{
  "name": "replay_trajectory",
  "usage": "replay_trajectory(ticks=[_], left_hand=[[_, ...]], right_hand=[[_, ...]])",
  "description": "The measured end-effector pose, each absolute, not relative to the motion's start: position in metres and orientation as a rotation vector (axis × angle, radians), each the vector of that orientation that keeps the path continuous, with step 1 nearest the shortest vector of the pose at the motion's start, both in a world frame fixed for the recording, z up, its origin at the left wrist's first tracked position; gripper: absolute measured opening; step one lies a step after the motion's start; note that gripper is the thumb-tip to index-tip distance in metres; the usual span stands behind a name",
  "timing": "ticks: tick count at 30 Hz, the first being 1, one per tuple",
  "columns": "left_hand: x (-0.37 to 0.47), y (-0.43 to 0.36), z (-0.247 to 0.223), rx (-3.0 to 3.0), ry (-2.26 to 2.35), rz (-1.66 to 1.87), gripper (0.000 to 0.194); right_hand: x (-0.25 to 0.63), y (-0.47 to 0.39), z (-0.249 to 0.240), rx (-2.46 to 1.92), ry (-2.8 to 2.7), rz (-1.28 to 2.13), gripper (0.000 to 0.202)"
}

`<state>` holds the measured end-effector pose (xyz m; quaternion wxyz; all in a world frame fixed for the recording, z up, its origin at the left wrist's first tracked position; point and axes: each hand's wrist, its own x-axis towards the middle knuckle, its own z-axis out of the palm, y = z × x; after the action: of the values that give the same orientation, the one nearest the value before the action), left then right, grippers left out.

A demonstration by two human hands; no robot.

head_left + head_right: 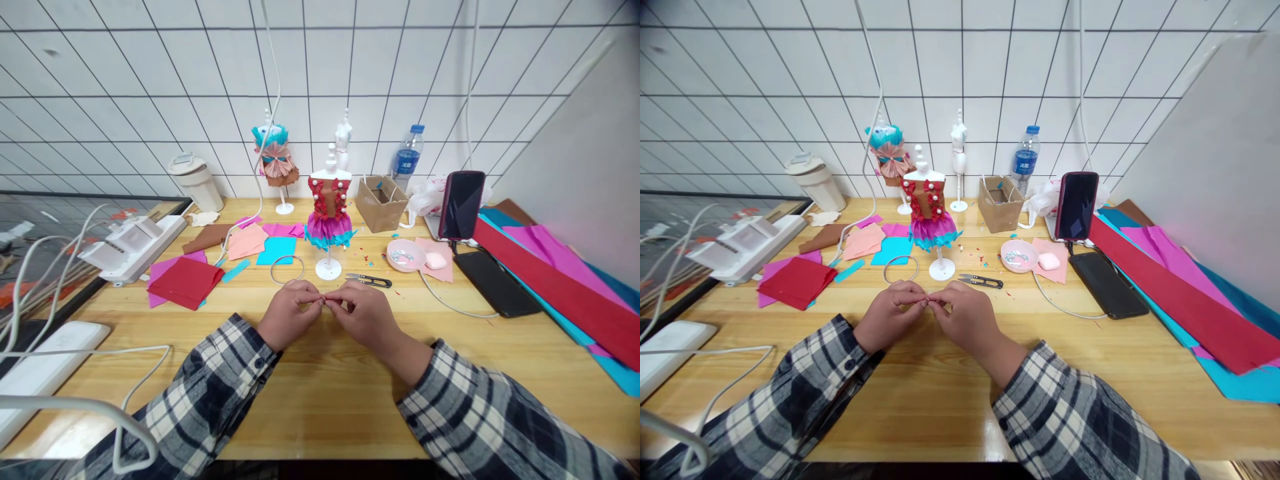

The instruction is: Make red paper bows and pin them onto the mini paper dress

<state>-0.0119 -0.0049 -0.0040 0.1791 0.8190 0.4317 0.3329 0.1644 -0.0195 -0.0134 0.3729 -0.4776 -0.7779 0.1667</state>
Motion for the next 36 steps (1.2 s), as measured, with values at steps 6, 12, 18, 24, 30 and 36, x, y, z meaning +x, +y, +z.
replay_trajectory(ticks=[6, 12, 18, 24, 30, 36], left_hand=[[-0.009, -0.008, 0.0, 2.304, 1.238, 0.969, 0.015], [-0.009, -0.009, 0.001, 2.287, 1.154, 1.011, 0.015], [-0.012, -0.013, 0.005, 2.348, 1.003, 0.994, 0.018], [-0.015, -0.012, 0.001, 2.351, 0.954, 0.974, 0.019], [-0.012, -0.012, -0.002, 2.363, 0.924, 0.932, 0.019], [-0.015, -0.01, -0.008, 2.381, 0.952, 0.906, 0.021]], right_hand=[[0.163, -0.02, -0.007, -1.269, -1.928, 0.481, 0.008], [0.162, -0.012, -0.009, -1.317, -1.714, 0.74, 0.008], [0.171, -0.006, -0.006, -1.422, -1.619, 0.726, 0.01], [0.223, 0.014, 0.031, -1.474, -1.493, 0.19, 0.014], [0.264, 0.083, 0.074, -1.622, -1.366, -0.06, 0.024], [0.263, 0.144, 0.077, -1.988, -1.542, -0.212, 0.032]])
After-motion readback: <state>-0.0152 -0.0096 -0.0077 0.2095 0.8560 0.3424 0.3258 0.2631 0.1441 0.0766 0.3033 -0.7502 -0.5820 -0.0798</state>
